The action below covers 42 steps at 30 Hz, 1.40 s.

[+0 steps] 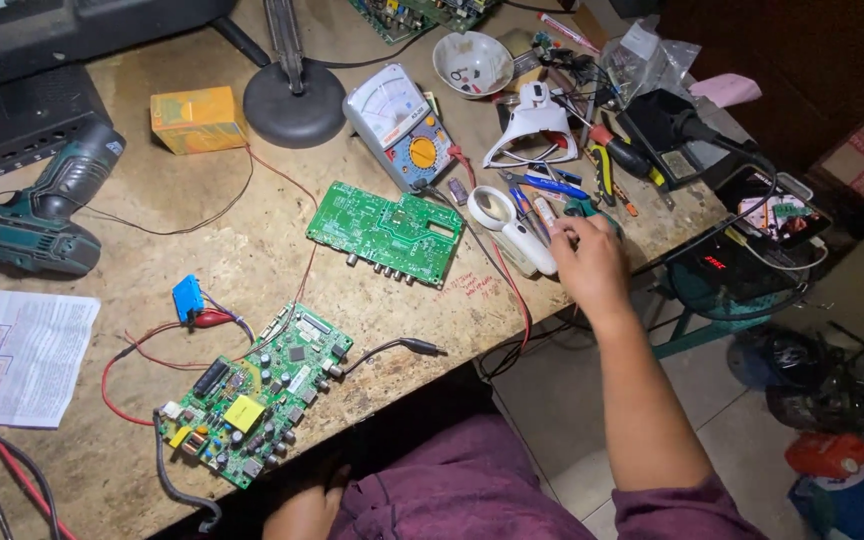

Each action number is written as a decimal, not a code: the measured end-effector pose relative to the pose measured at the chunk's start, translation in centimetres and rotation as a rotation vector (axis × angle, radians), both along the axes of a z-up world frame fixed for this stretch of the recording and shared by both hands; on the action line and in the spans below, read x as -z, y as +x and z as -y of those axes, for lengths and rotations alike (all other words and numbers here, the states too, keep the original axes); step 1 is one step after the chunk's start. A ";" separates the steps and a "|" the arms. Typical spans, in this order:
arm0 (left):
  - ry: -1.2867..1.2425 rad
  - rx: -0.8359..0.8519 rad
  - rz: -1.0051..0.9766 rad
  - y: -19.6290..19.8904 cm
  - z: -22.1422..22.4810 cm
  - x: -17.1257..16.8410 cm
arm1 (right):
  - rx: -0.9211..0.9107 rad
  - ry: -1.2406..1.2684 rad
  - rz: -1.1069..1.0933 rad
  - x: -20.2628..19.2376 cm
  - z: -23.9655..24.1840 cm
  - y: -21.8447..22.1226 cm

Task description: Repairing an electronic circuit board by soldering components, inspecting the board with a magnifying glass, and testing circuits with multimeter probes.

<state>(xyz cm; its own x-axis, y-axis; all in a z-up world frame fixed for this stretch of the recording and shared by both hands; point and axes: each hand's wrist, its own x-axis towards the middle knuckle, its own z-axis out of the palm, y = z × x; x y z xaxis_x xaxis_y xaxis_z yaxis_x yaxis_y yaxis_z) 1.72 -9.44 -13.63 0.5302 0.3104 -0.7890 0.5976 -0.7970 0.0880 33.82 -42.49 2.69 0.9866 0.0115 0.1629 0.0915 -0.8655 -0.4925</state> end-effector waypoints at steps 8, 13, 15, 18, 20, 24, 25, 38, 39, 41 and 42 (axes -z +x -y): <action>0.040 0.043 0.136 -0.7 0.6 -0.3 | -0.139 -0.078 -0.232 -5.3 0.4 -0.2; 0.003 0.121 0.195 0.2 0.5 -1.9 | -0.168 -0.082 -0.364 -8.0 0.0 -2.0; -0.009 0.144 0.208 0.3 0.5 -2.3 | -0.139 -0.164 -0.401 -6.0 0.9 -1.8; 0.016 0.200 0.262 0.0 0.6 -2.7 | -0.122 -0.164 -0.442 -4.3 1.2 -1.9; 0.050 0.242 0.305 -0.3 0.5 -3.3 | -0.123 -0.082 -0.444 -3.6 1.3 -1.9; -0.055 0.268 0.445 -0.7 -0.2 -4.2 | -0.118 -0.100 -0.352 -2.9 2.2 -1.7; -0.116 0.257 0.550 -0.9 -0.4 -4.2 | -0.110 -0.133 -0.308 -2.8 2.4 -1.7; -0.206 0.319 1.512 4.4 4.9 -16.8 | -0.186 0.216 0.039 -8.8 1.8 -9.3; -0.104 0.356 1.629 5.0 5.5 -16.9 | -0.228 0.312 -0.047 -9.2 0.7 -10.7; -0.005 0.396 1.744 6.3 6.2 -16.7 | -0.265 0.406 -0.132 -9.7 -1.5 -13.2; 0.167 0.478 1.811 6.9 6.3 -16.3 | -0.419 0.486 -0.150 -9.7 -2.5 -14.2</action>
